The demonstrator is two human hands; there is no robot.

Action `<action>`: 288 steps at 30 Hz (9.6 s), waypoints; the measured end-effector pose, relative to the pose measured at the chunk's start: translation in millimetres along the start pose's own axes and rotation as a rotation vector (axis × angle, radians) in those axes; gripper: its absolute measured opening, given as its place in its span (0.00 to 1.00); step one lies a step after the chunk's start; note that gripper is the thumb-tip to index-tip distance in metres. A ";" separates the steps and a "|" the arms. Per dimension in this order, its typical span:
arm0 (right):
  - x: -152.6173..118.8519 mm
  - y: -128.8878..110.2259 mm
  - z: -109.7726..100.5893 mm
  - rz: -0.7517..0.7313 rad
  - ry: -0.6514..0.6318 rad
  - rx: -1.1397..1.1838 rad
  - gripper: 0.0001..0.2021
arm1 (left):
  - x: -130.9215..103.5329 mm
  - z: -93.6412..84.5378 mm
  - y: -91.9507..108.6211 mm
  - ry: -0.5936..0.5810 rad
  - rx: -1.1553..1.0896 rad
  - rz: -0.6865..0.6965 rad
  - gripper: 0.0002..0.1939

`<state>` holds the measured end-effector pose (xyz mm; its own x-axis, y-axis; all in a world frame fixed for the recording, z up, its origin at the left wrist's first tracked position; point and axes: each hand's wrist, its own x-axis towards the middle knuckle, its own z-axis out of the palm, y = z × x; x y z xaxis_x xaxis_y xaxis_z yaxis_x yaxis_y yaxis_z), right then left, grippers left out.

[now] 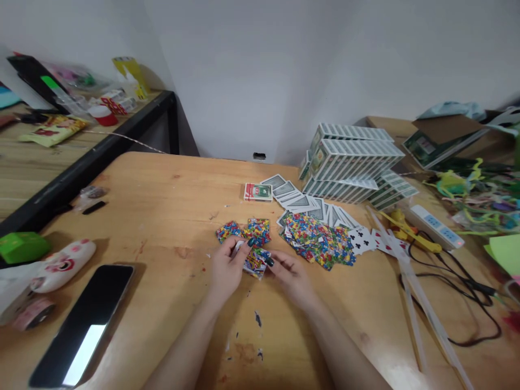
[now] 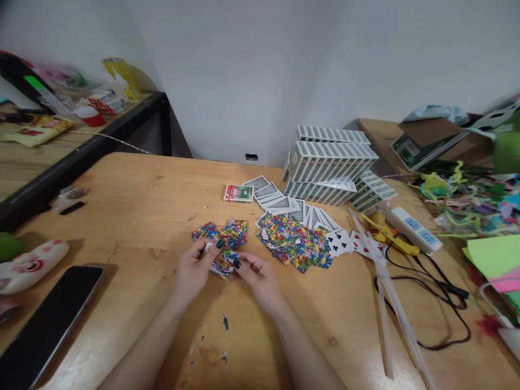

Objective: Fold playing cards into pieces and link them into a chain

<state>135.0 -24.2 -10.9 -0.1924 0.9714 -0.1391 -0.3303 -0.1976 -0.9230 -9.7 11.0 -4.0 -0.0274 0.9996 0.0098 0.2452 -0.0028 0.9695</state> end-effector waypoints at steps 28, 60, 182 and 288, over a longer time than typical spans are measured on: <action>7.6 0.7 2.2 -0.072 0.232 0.055 0.19 | -6.2 13.8 -3.7 -0.004 -0.142 0.000 0.16; -3.3 1.6 -10.2 -0.616 0.515 -0.944 0.08 | -10.4 11.1 7.2 0.005 0.233 0.492 0.02; 8.8 2.9 -14.9 -0.162 0.360 -0.269 0.08 | 5.9 3.1 -3.3 -0.217 -0.276 -0.253 0.09; -2.2 10.0 30.8 -0.095 0.491 -0.070 0.09 | -22.6 29.0 0.2 0.060 -0.184 0.001 0.06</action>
<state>103.7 -32.3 -8.8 0.2980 0.9355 -0.1900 -0.2592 -0.1123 -0.9593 19.0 -10.7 -11.2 -0.0863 0.9961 0.0202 0.0642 -0.0147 0.9978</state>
